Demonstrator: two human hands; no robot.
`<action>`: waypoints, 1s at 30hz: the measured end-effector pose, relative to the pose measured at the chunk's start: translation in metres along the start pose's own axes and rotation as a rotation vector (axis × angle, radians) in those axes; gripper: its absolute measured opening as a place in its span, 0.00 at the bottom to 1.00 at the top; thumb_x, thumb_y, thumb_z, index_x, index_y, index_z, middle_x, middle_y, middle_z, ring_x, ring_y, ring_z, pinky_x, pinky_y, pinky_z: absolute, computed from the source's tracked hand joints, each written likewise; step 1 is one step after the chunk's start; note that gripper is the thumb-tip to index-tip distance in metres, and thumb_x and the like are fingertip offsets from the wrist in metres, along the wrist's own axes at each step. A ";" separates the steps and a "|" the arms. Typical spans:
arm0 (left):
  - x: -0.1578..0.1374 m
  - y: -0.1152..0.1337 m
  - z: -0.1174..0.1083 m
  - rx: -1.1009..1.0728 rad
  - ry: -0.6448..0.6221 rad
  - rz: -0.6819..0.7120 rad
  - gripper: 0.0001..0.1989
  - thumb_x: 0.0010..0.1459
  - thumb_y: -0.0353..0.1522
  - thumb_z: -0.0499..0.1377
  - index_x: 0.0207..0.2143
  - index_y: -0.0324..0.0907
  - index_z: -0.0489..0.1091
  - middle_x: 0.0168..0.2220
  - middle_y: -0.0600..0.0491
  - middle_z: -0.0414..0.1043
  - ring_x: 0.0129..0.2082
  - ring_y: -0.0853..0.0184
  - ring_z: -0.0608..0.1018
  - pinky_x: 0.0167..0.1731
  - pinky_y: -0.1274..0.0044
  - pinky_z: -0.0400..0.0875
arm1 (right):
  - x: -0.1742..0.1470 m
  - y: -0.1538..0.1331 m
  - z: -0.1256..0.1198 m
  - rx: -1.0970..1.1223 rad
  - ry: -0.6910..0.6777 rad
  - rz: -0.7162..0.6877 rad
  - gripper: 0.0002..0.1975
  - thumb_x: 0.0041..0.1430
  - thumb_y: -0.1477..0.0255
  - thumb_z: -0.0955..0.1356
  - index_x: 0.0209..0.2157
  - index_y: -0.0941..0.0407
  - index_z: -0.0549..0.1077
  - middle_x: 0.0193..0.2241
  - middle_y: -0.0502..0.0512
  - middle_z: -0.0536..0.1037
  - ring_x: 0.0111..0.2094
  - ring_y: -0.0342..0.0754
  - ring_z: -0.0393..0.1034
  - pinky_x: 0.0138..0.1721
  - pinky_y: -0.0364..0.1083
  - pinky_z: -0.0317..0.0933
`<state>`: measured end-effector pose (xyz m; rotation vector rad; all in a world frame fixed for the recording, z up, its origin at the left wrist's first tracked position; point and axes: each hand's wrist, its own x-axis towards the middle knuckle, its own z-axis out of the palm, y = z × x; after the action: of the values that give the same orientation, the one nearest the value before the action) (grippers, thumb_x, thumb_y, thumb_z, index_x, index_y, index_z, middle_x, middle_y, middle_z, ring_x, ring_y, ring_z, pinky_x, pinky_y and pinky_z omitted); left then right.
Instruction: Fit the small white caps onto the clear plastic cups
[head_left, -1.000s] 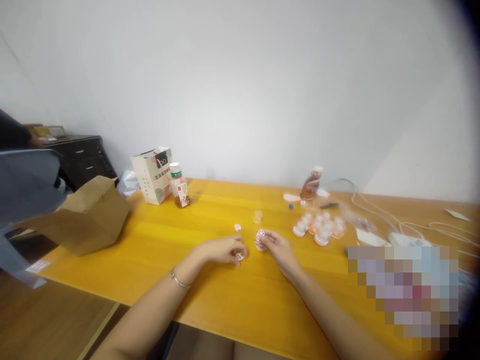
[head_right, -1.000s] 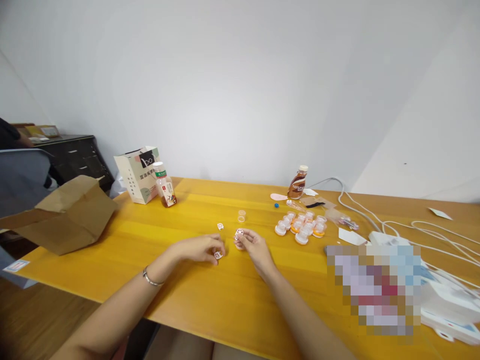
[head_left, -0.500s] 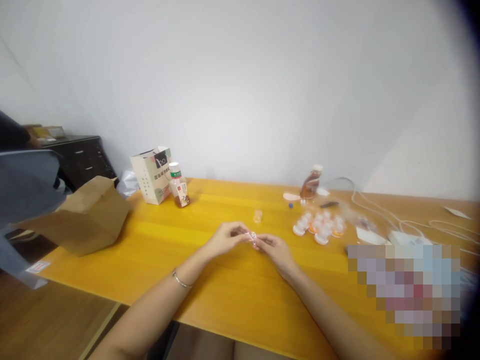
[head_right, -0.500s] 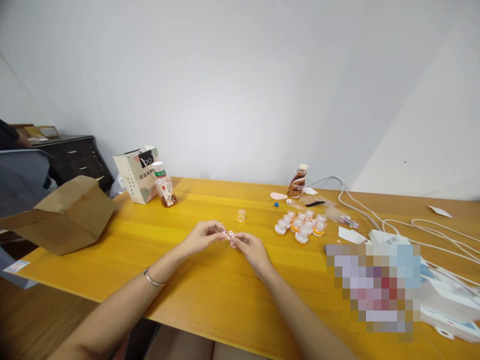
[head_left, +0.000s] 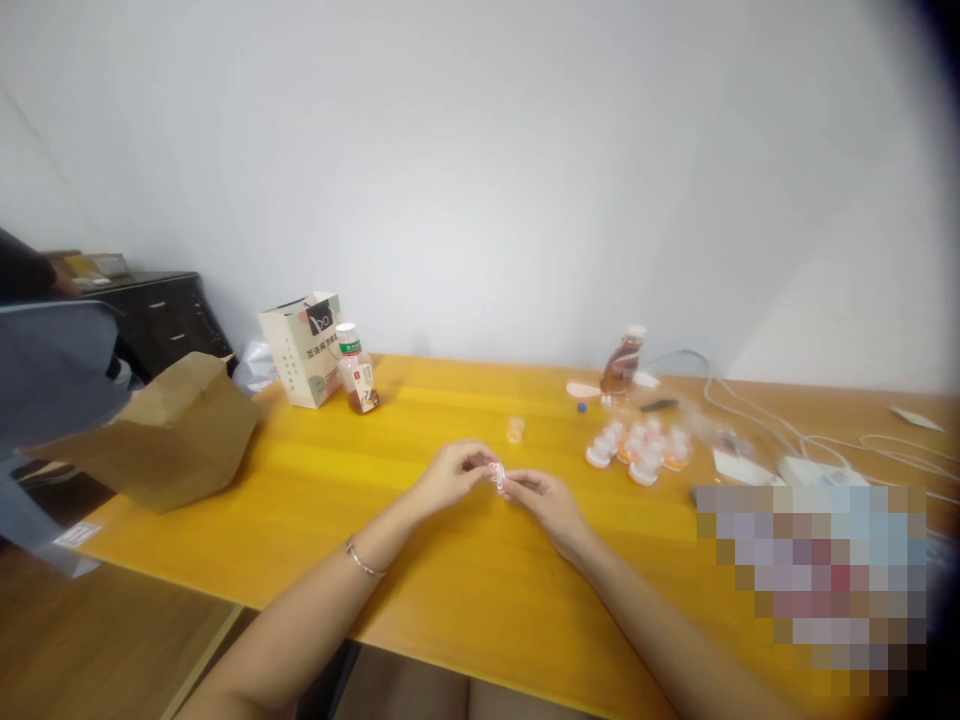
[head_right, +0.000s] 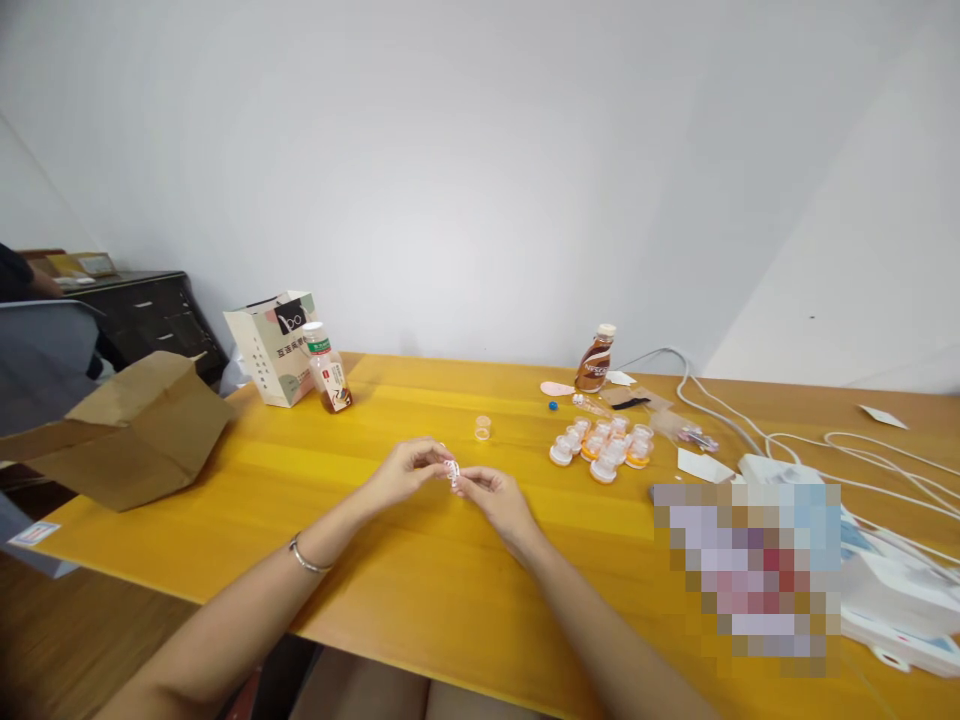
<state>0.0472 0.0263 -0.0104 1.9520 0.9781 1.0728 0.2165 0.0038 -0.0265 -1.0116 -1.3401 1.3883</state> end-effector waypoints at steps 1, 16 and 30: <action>0.000 0.000 0.000 -0.004 0.007 -0.008 0.09 0.49 0.34 0.58 0.31 0.37 0.70 0.29 0.51 0.71 0.28 0.71 0.72 0.30 0.80 0.66 | 0.000 0.000 -0.001 -0.006 -0.004 0.002 0.11 0.41 0.64 0.70 0.26 0.55 0.75 0.24 0.50 0.76 0.28 0.43 0.66 0.37 0.45 0.60; 0.000 -0.005 0.005 -0.027 0.024 0.014 0.09 0.49 0.35 0.58 0.30 0.37 0.71 0.32 0.50 0.69 0.30 0.71 0.72 0.32 0.80 0.66 | -0.001 0.000 0.003 -0.035 0.050 0.009 0.12 0.37 0.62 0.71 0.22 0.56 0.75 0.21 0.49 0.74 0.25 0.43 0.65 0.34 0.45 0.59; -0.001 -0.007 0.016 -0.006 0.031 -0.089 0.08 0.51 0.33 0.55 0.30 0.36 0.69 0.28 0.51 0.71 0.30 0.70 0.72 0.34 0.78 0.66 | -0.002 -0.003 0.004 -0.095 0.073 -0.046 0.12 0.38 0.61 0.71 0.21 0.56 0.72 0.20 0.49 0.72 0.25 0.44 0.65 0.33 0.44 0.58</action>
<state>0.0584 0.0251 -0.0232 1.8743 1.0670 1.0574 0.2137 0.0005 -0.0235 -1.0773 -1.3779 1.2521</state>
